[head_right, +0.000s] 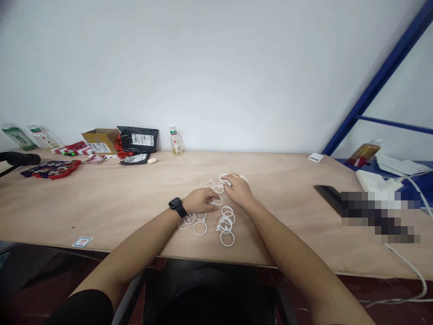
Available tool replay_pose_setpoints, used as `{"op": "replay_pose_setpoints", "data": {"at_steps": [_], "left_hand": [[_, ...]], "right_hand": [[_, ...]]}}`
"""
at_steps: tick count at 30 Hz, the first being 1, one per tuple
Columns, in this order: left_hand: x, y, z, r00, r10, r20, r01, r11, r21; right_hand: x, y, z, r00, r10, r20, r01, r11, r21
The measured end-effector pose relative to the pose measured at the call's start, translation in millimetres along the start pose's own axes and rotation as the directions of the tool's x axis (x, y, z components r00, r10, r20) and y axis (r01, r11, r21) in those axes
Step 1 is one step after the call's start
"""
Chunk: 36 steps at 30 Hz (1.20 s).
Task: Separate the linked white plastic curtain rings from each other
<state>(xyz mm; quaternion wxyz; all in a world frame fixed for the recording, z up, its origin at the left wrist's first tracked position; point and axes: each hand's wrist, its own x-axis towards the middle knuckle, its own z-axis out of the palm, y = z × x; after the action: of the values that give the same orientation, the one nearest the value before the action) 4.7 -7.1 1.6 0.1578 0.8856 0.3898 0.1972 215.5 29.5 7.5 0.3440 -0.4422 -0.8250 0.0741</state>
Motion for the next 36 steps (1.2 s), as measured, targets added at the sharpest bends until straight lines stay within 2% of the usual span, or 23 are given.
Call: {"op": "replay_pose_setpoints", "data": {"at_steps": [2,4,6,8,10,12,15,19,23,26,31,36], "left_hand": [[0,2,1.8,0.998,0.041,0.054,-0.043,0.999,0.03],[1,2,2.0,0.998,0.022,0.053,-0.024,0.998,0.049],[1,1,0.6,1.0,0.0,-0.001,0.001,0.999,0.052],[1,1,-1.8,0.995,-0.004,-0.1,0.005,1.0,0.015],[1,3,-4.2,0.977,-0.016,-0.213,0.006,0.999,-0.048],[1,6,-5.7,0.961,-0.06,-0.272,0.028,0.992,-0.121],[2,9,-5.2,0.956,-0.14,-0.258,0.069,0.961,-0.267],[4,8,-0.9,0.952,-0.191,-0.24,0.046,0.862,-0.505],[6,6,2.1,0.93,-0.236,-0.28,0.017,0.792,-0.61],[6,8,2.2,0.925,-0.254,-0.283,0.029,0.79,-0.613],[6,7,1.3,0.898,-0.295,-0.325,0.115,0.872,-0.475],[7,0,0.9,0.911,-0.238,-0.337,0.075,0.898,-0.433]], "right_hand": [[0,-3,2,0.999,-0.036,0.01,0.036,0.999,0.037],[-1,-7,3,0.996,-0.08,0.028,0.078,0.994,0.075],[-3,-11,3,0.991,-0.117,0.058,0.11,0.987,0.117],[-4,-14,2,0.985,-0.15,0.088,0.135,0.979,0.15],[-5,-17,2,0.976,-0.184,0.112,0.164,0.972,0.169],[-5,-18,2,0.97,-0.21,0.124,0.186,0.967,0.176],[-4,-18,3,0.972,-0.196,0.127,0.171,0.968,0.186],[-4,-15,3,0.987,-0.102,0.124,0.077,0.979,0.191],[-5,-16,3,0.989,-0.089,0.122,0.065,0.98,0.186],[-5,-19,4,0.985,-0.109,0.13,0.084,0.978,0.189],[-6,-19,7,0.976,-0.165,0.141,0.136,0.971,0.194],[-8,-22,11,0.953,-0.236,0.188,0.205,0.964,0.172]]}}
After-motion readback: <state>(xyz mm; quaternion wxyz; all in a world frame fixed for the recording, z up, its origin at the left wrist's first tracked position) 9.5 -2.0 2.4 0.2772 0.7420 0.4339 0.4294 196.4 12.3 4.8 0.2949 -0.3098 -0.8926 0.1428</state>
